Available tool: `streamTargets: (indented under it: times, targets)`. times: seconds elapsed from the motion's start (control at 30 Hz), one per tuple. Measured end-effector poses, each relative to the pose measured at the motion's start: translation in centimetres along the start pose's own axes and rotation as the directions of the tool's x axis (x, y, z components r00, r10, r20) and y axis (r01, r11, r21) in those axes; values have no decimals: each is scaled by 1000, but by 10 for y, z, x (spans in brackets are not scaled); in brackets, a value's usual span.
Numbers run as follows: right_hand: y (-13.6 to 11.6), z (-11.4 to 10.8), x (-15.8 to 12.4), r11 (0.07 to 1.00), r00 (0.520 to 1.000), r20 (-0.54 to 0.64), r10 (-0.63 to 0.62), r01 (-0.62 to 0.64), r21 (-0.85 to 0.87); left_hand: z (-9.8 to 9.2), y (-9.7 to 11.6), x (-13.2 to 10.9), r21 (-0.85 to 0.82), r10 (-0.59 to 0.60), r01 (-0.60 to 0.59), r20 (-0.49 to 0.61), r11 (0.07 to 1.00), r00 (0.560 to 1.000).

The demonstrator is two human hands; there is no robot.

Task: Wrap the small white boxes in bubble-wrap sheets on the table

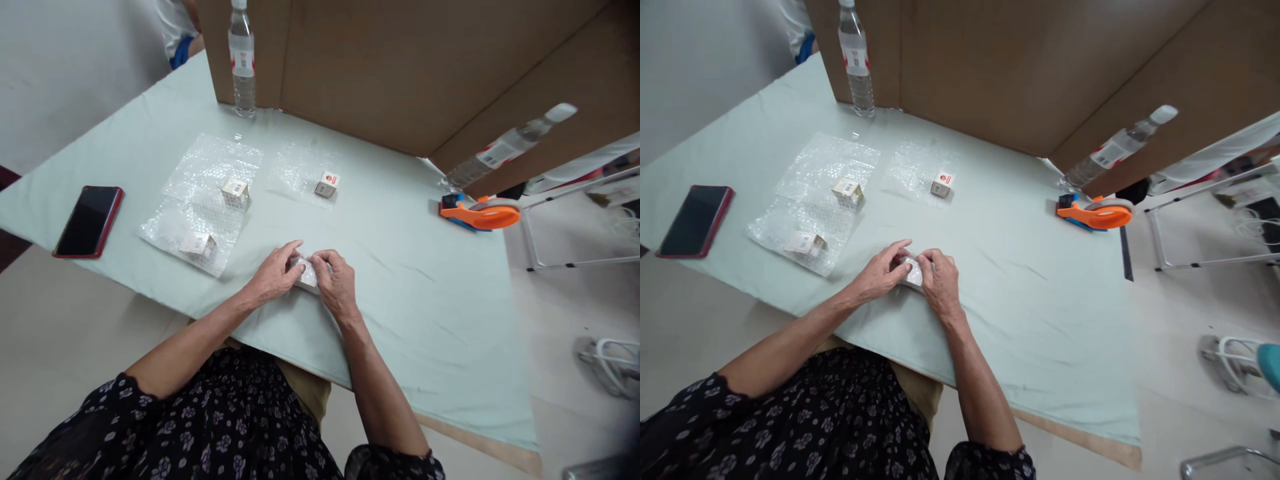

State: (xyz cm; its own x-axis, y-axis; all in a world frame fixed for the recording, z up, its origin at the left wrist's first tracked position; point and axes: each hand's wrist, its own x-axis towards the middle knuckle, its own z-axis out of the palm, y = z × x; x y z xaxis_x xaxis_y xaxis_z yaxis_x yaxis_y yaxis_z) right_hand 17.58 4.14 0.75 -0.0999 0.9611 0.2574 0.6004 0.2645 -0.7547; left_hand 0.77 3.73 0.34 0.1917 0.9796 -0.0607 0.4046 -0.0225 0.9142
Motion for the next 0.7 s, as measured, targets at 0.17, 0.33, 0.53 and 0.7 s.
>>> streamTargets:
  times: [0.17, 0.33, 0.53, 0.7]
  targets:
    - [2, 4, -3, 994, 995, 32, -91, 93, -57, 1, -1, -1, -15, -19, 19, 5, 1000, 1000]
    - [1, 6, -8, 942, 959, 33, -281, 282, -184, 1, -2, 0, -11, -19, 19, 19, 1000, 1000]
    - [-7, -18, -27, 948, 955, -63, -288, 275, -162, 3, -3, 0, -22, 11, -11, 1, 1000, 1000]
    - [-5, -37, -50, 980, 977, -144, -157, 136, -142, -2, -8, -6, -36, 17, -19, -53, 999, 998]
